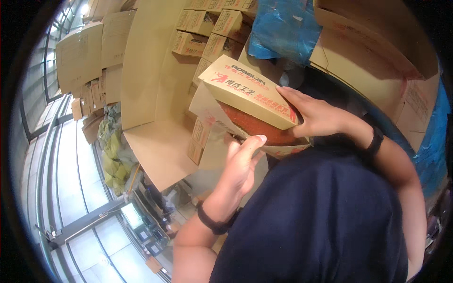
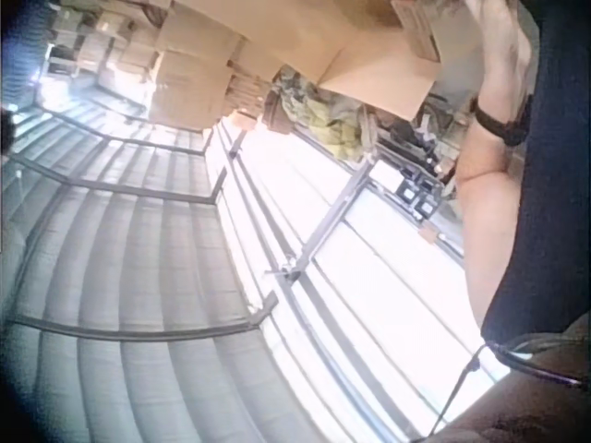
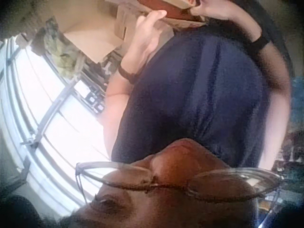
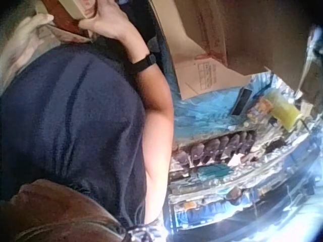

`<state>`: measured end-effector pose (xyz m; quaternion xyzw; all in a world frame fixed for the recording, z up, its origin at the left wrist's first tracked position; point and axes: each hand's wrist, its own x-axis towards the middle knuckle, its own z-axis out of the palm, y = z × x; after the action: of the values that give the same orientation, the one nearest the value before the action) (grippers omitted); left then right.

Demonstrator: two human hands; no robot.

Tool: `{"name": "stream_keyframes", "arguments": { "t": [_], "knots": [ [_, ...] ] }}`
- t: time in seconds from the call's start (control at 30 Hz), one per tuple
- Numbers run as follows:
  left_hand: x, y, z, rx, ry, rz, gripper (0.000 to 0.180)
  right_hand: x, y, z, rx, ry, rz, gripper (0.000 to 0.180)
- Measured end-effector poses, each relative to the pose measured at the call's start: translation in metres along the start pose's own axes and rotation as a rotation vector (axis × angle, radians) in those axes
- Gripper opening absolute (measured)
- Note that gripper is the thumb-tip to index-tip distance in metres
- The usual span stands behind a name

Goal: Packing individual pairs of shoes into shoe boxes and then into a large cardboard shipping carton.

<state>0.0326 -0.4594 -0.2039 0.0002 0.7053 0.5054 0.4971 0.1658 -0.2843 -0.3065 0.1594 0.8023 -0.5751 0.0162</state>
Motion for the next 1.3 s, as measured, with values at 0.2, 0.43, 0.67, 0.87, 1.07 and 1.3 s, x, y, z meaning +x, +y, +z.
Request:
{"name": "stream_keyframes", "arguments": {
  "t": [0.2,0.43,0.67,0.87,1.07,1.3],
  "knots": [
    [0.003,0.001,0.001,0.01,-0.015,0.019,0.03,-0.005,0.001,-0.009,-0.103,0.019,-0.082,0.116],
    [0.041,-0.003,-0.029,0.125,-0.408,0.275,0.093,0.01,-0.008,-0.065,0.851,-0.057,-0.025,0.104],
    [0.041,0.117,-0.083,0.992,-0.18,1.108,0.108,0.025,-0.07,-0.054,-0.109,0.326,-0.294,0.104],
    [0.076,0.189,-0.118,0.944,0.154,1.286,0.092,0.075,-0.084,-0.069,-0.413,0.454,-0.303,0.085],
    [0.207,0.27,-0.205,1.195,0.582,1.306,0.099,0.041,-0.063,-0.101,-0.272,0.381,-0.11,0.028],
    [0.398,0.239,-0.219,1.198,0.361,1.027,0.105,0.024,-0.06,-0.092,-0.226,0.431,0.188,0.023]
  ]
}}
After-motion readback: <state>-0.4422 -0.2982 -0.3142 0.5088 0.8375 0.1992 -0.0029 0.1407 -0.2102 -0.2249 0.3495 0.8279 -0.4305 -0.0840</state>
